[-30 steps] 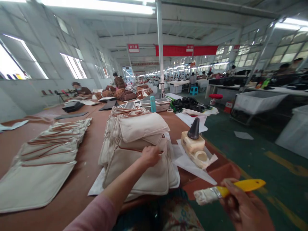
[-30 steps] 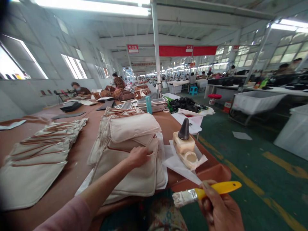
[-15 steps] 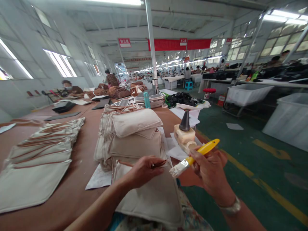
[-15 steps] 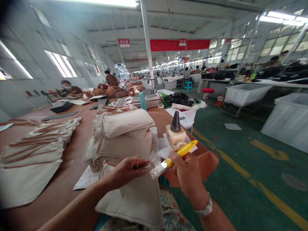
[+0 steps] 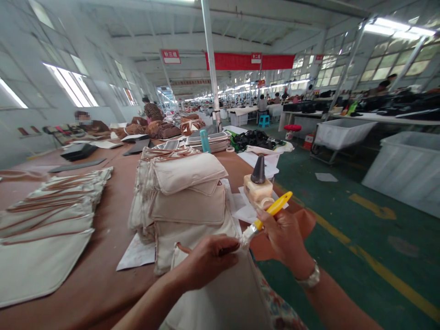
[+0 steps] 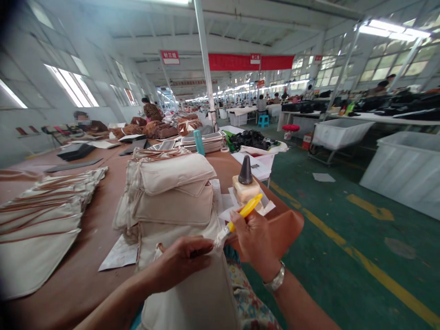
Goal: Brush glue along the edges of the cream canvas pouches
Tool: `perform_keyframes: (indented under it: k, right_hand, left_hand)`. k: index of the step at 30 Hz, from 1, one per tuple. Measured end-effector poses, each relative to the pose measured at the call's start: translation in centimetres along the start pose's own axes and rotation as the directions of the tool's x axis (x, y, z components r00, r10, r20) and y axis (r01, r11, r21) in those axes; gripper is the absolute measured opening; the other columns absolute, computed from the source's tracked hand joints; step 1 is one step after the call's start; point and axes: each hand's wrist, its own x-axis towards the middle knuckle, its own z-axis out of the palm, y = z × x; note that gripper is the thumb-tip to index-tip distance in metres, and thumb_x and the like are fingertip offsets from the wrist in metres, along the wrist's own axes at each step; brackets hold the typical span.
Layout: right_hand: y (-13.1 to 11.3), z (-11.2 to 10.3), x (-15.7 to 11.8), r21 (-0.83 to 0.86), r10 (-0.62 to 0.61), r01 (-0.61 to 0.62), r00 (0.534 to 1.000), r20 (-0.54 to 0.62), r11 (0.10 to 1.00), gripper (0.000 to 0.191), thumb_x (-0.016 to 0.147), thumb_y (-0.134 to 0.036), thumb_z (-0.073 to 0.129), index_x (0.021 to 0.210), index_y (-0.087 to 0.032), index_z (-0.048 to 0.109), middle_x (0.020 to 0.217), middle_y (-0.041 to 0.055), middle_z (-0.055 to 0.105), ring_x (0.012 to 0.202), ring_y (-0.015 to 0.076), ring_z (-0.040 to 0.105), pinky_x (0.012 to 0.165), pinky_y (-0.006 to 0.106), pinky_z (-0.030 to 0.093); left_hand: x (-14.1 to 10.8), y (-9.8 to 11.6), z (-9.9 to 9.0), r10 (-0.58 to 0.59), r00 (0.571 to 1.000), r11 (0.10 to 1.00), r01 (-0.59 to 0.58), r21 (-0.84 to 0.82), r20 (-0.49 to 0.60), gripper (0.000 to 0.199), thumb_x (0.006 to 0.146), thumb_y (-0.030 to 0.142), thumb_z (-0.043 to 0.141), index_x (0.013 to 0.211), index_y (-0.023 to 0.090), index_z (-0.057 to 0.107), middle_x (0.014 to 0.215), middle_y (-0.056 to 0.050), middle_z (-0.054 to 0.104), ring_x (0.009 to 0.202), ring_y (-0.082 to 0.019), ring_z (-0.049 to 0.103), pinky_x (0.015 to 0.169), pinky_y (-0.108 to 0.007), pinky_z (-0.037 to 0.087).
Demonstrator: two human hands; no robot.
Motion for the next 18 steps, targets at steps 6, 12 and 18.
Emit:
perform_keyframes:
  k: [6, 12, 18]
  right_hand:
    - [1.0, -1.7, 0.3, 0.137, 0.061, -0.043, 0.99, -0.131, 0.99, 0.029, 0.094, -0.044, 0.068, 0.087, -0.017, 0.063, 0.053, -0.0054, 0.043, 0.043, 0.01, 0.036, 0.04, 0.019, 0.028]
    - [-1.0, -2.3, -0.4, 0.418, 0.241, -0.176, 0.964, -0.108, 0.891, 0.032, 0.083, -0.042, 0.08, 0.083, -0.017, 0.061, 0.052, -0.0059, 0.043, 0.042, 0.0082, 0.034, 0.038, 0.016, 0.025]
    - [-3.6, -1.8, -2.5, 0.365, 0.174, -0.205, 0.978, 0.115, 0.908, 0.026, 0.092, -0.04, 0.071, 0.083, -0.017, 0.063, 0.054, -0.0051, 0.042, 0.044, 0.0092, 0.035, 0.04, 0.018, 0.027]
  left_hand:
    - [-1.7, 0.3, 0.7, 0.148, 0.98, 0.95, -0.104, 0.294, -0.134, 0.017, 0.095, 0.026, 0.057, 0.081, 0.018, 0.059, 0.08, 0.002, 0.054, 0.072, -0.011, 0.051, 0.063, -0.02, 0.035]
    - [-2.6, -0.1, 2.7, 0.53, 0.816, 0.743, -0.317, 0.59, -0.229, 0.01, 0.097, 0.027, 0.059, 0.093, 0.019, 0.063, 0.079, -0.001, 0.062, 0.066, -0.011, 0.057, 0.059, -0.022, 0.038]
    - [-3.2, 0.8, 2.8, 0.678, 0.73, 0.455, -0.321, 0.831, -0.089, 0.021, 0.097, 0.031, 0.059, 0.08, 0.019, 0.058, 0.066, 0.002, 0.057, 0.055, -0.013, 0.05, 0.052, -0.028, 0.031]
